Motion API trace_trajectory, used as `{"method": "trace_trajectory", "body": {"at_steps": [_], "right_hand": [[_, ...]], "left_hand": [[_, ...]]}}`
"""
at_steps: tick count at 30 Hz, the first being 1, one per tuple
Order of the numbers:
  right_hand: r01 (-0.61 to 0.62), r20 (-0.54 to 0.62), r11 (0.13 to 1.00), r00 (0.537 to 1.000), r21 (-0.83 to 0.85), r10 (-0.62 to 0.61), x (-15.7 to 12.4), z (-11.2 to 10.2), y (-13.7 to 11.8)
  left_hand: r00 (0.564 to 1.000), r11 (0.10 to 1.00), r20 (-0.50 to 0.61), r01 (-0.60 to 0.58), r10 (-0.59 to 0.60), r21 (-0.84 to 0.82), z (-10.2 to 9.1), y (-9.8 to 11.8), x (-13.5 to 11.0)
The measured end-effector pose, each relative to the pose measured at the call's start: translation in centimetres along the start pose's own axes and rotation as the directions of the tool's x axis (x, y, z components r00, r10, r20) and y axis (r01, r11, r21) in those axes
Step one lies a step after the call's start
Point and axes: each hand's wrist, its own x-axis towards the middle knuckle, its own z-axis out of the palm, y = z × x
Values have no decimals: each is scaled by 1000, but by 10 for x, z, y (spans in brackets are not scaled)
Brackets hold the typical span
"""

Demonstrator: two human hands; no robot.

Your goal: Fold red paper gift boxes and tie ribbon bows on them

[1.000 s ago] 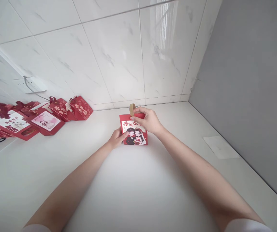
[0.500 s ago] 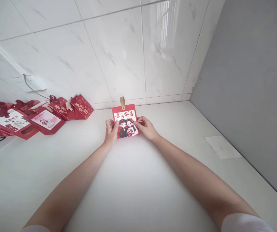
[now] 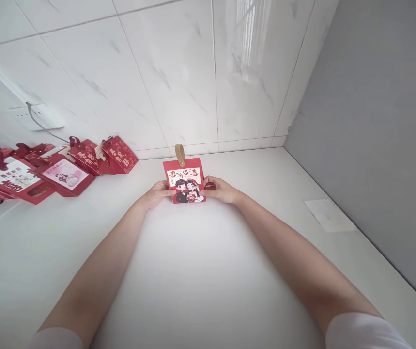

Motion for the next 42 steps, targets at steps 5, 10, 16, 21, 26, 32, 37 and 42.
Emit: {"method": "trace_trajectory", "body": {"at_steps": [5, 10, 16, 21, 26, 32, 37, 42], "right_hand": [[-10, -7, 1000, 1000, 1, 10, 0, 0, 1], [24, -39, 995, 999, -98, -28, 2, 2, 1], [50, -4, 996, 999, -77, -50, 4, 5, -2], [94, -2, 991, 996, -100, -95, 3, 6, -3], [3, -137, 936, 989, -352, -54, 2, 3, -2], [-27, -133, 950, 991, -310, -15, 0, -3, 2], [25, -81, 978, 996, -209, -42, 2, -3, 1], [51, -54, 981, 997, -188, -62, 3, -2, -1]], "left_hand": [[999, 1000, -35, -1, 1, -3, 0, -5, 2], [995, 996, -89, -42, 35, -74, 5, -10, 6], [998, 999, -63, -27, 24, -46, 6, -8, 5], [1000, 1000, -29, -5, 4, -26, 0, -8, 5], [998, 997, -46, -34, 31, -73, 2, -10, 6], [985, 959, -97, -111, 140, 260, 5, -17, 9], [972, 898, -116, -137, 203, 419, 6, -23, 13], [953, 869, -150, -166, 262, 467, 10, -25, 16]]}}
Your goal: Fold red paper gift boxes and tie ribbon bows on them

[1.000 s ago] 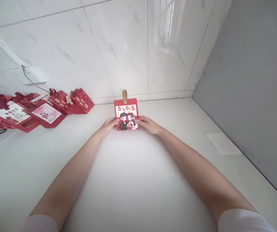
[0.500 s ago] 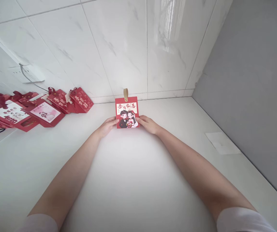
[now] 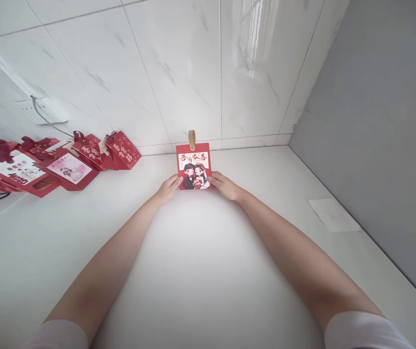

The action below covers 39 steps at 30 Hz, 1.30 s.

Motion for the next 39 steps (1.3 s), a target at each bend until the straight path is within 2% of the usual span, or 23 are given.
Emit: {"method": "trace_trajectory", "body": {"at_steps": [6, 11, 19, 21, 27, 29, 34, 39], "right_hand": [[62, 9, 996, 998, -63, -62, 1, -2, 3], [91, 2, 986, 996, -140, -91, 1, -2, 7], [58, -29, 984, 998, -168, -64, -1, -1, 8], [41, -34, 987, 998, -153, -47, -2, -1, 7], [-50, -71, 994, 997, -96, 44, -3, 1, 6], [-43, -83, 992, 996, -115, 33, -3, 1, 6], [-25, -79, 990, 997, -136, 15, -3, 2, 4], [-33, -98, 984, 995, -178, 15, -4, 3, 4]], "left_hand": [[1000, 998, 9, 8, -8, -65, 1, 0, -1], [984, 943, 164, 112, -62, -313, -6, 3, -3], [972, 937, 228, 132, -58, -323, -11, 7, -1], [978, 943, 201, 122, -61, -309, -9, 6, -2], [999, 991, -29, 21, -25, -133, 3, 3, -7], [999, 994, -34, -3, 0, -108, 5, 3, -7], [1000, 985, -11, -20, 19, -170, 5, 5, -5], [999, 989, -43, -29, 23, -145, 6, 7, -5]]}}
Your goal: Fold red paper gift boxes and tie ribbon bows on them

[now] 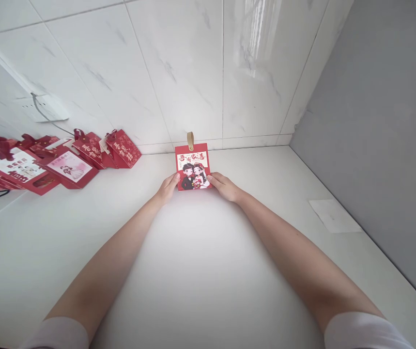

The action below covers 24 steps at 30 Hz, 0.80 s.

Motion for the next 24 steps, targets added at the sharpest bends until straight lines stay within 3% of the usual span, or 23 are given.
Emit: {"method": "trace_trajectory", "body": {"at_steps": [8, 15, 20, 24], "right_hand": [[-26, -8, 999, 1000, -21, 25, -1, -1, 0], [-66, -10, 997, 998, 51, 66, 1, -2, 2], [-65, -17, 996, 998, 60, 66, 2, -2, 4], [-63, -24, 998, 998, 31, 64, 2, -2, 4]], "left_hand": [[996, 994, -21, 88, -86, 59, -2, 3, -2], [992, 993, 123, 24, -10, -114, -3, 3, -3], [992, 990, 89, 95, -85, -107, -2, 2, -2], [995, 996, 48, 85, -84, -17, -1, 4, -2]]}}
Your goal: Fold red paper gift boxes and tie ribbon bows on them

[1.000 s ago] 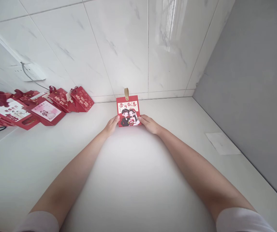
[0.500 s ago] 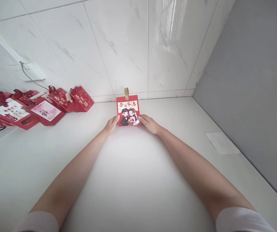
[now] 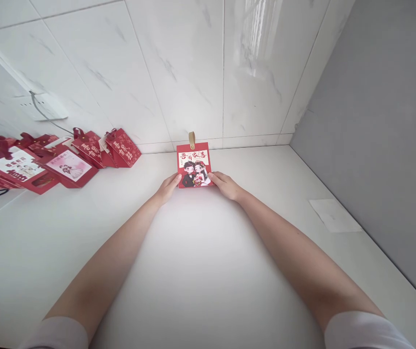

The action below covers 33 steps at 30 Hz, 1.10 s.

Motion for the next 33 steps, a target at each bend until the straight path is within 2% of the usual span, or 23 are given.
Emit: {"method": "trace_trajectory", "body": {"at_steps": [5, 11, 15, 19, 20, 22, 25, 28, 30, 33], "right_hand": [[-25, -15, 999, 1000, -22, 25, -1, -1, 0], [-18, 8, 987, 1000, 160, 17, 2, 1, 2], [28, -64, 998, 998, 65, -24, 2, 2, 5], [79, -214, 994, 973, -74, -93, -4, 5, -1], [104, -248, 988, 960, -114, -130, -6, 7, -4], [167, -312, 963, 922, -211, -228, -11, 13, -12], [203, -357, 935, 884, -290, -303, -19, 22, -24], [179, -372, 950, 889, -256, -268, -22, 26, -29], [170, -380, 960, 891, -224, -246, -22, 26, -29], [145, -275, 960, 938, -242, -211, -20, 23, -26]], "left_hand": [[999, 996, -43, 5, -1, 86, -1, 0, 0], [992, 991, -126, 17, -1, 129, -2, 1, 2], [982, 982, -180, -23, 58, 189, -1, 3, 0], [917, 928, -329, -101, 226, 358, 12, 9, -6], [912, 910, -319, -119, 259, 397, 17, 10, -8], [932, 899, -233, -165, 276, 406, 27, 12, -11], [970, 928, -120, -160, 211, 337, 37, 12, -13], [987, 945, -108, -78, 117, 317, 39, 13, -14], [989, 947, -110, -65, 104, 315, 37, 13, -13], [986, 954, -135, -58, 102, 294, 34, 10, -10]]}}
